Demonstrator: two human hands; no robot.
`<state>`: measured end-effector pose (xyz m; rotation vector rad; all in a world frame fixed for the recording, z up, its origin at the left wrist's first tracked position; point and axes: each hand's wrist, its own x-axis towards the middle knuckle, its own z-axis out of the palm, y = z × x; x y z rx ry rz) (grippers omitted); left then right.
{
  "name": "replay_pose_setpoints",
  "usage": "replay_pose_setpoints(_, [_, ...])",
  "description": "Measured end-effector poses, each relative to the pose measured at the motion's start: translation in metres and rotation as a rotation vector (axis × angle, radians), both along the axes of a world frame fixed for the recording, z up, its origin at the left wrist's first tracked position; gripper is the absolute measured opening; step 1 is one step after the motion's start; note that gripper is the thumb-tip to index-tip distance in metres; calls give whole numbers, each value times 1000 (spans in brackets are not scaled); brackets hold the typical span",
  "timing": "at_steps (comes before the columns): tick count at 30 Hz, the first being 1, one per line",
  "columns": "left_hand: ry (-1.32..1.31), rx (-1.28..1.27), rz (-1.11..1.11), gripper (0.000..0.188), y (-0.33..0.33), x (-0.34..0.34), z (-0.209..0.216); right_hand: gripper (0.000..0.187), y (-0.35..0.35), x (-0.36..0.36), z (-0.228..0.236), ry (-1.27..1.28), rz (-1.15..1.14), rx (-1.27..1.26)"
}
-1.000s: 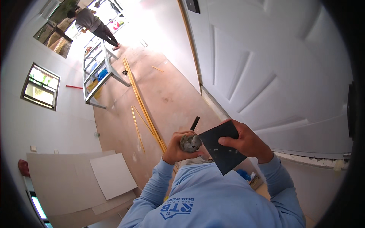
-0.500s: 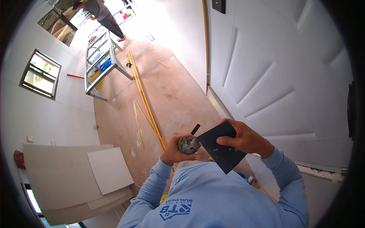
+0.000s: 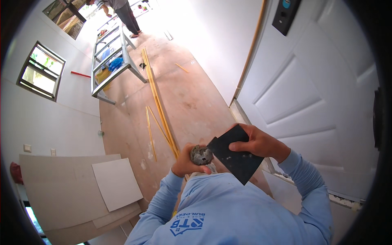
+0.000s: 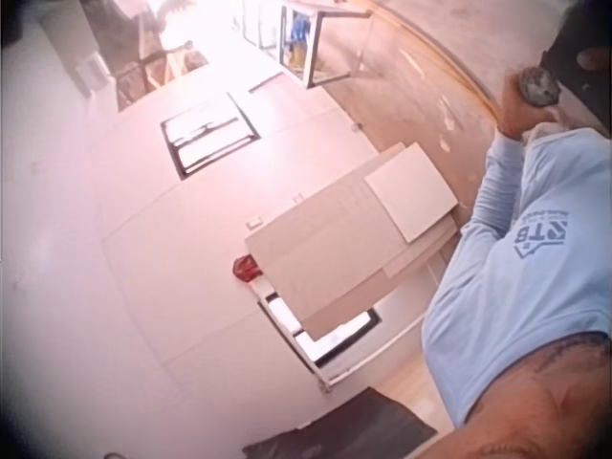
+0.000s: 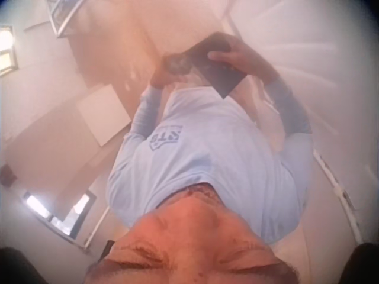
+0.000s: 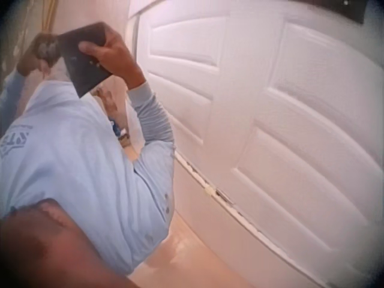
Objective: The person sands the surface of a circular pipe connector by hand with an abrasive pad and plugs in a portable floor fan.
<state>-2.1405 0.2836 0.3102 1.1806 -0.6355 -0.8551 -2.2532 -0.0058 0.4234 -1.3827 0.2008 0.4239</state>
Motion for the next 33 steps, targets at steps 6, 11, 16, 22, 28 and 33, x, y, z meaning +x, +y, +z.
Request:
replay_pose_setpoints(6, [-66, 44, -32, 87, 31, 70, -6, 44, 30, 75, -3, 10, -16, 1])
replay_pose_setpoints(11, [141, 3, 51, 71, 52, 109, 3, 47, 55, 133, 0, 35, 8, 48])
replay_pose_setpoints(16, [125, 20, 25, 66, 73, 155, -1, 47, 80, 188, -29, 79, -25, 92])
replay_pose_setpoints(22, [52, 199, 228, 55, 78, 199, 24, 34, 106, 234, 1, -138, -127, -182])
replay_pose_setpoints(28, [-133, 304, 446, 53, 82, 242, 9, 36, 128, 256, -6, -846, -33, -883])
replay_pose_setpoints(33, [-80, 284, 542, 58, 67, 279, 13, 50, 125, 296, -28, -997, 94, -1048])
